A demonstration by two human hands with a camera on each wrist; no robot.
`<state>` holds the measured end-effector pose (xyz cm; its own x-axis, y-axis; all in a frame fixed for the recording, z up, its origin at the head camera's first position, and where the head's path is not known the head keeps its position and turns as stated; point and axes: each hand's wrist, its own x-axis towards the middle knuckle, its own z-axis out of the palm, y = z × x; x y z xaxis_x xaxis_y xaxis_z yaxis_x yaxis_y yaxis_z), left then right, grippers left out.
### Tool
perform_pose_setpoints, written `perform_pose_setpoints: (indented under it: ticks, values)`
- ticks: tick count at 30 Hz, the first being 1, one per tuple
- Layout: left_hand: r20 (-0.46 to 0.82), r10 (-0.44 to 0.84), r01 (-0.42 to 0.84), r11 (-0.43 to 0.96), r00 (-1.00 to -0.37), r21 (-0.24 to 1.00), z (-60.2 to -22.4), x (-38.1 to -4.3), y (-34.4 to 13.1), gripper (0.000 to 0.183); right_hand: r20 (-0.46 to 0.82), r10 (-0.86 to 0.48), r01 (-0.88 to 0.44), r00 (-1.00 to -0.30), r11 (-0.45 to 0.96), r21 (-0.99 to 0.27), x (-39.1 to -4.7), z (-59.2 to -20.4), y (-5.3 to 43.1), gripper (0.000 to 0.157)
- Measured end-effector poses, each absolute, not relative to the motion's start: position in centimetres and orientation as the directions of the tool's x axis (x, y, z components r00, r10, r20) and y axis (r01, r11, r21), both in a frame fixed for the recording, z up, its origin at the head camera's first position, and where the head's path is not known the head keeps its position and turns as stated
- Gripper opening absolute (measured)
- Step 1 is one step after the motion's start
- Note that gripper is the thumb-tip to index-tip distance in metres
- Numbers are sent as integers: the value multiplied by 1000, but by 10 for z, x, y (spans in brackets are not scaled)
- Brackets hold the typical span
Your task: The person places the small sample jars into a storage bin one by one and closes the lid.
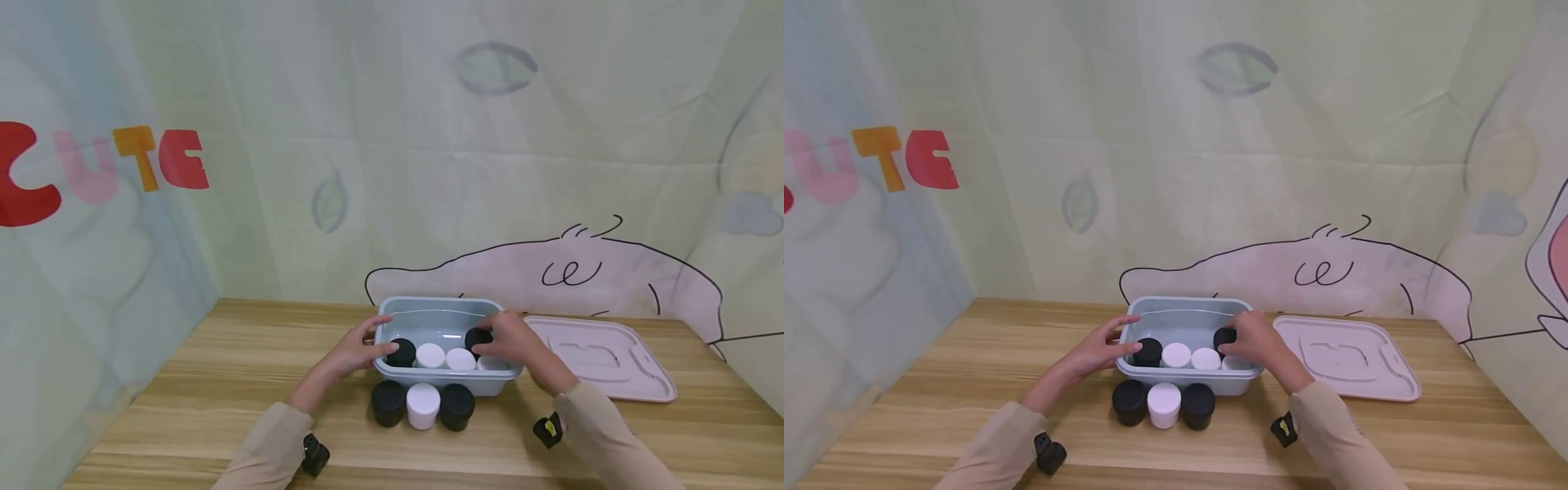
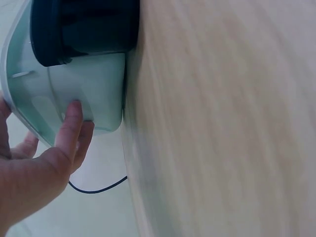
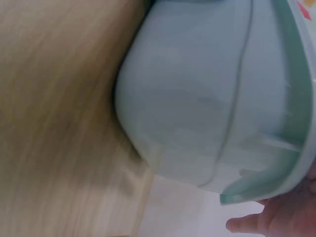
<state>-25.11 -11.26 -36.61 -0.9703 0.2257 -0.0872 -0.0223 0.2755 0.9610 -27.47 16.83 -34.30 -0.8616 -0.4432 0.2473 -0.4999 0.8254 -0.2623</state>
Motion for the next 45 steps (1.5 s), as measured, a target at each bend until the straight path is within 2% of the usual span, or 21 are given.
perform_pose_setpoints:
  ticks: [4,10,17,26,31,36,40,45]
  values:
    - [-85,231,-18,276,-969,961,-366,-250,-112,58,243,-421,-481,-874,823,-302,-271,-336,174,32]
    - [-92,225,-27,279,-970,960,-365,-250,-111,57,299,-362,-465,-883,767,-443,-260,-329,186,34]
    - [-100,212,-34,295,-972,955,-363,-249,-110,55,397,-327,-509,-857,655,-559,-237,-329,196,32]
    - [-97,206,-35,290,-974,956,-365,-250,-114,56,368,-332,-490,-868,461,-740,-201,-331,186,35]
    - [-102,198,-38,306,-975,951,-364,-250,-114,57,431,-387,-562,-815,348,-751,-187,-337,181,30]
    - [-104,197,-39,311,-975,950,-364,-249,-113,57,383,-451,-546,-807,320,-774,-176,-346,178,36]
    - [-101,201,-35,308,-974,951,-364,-249,-112,58,304,-498,-508,-812,347,-788,-172,-352,178,40]
    - [-104,207,-37,303,-973,952,-364,-249,-111,59,276,-534,-535,-799,421,-733,-172,-358,179,42]
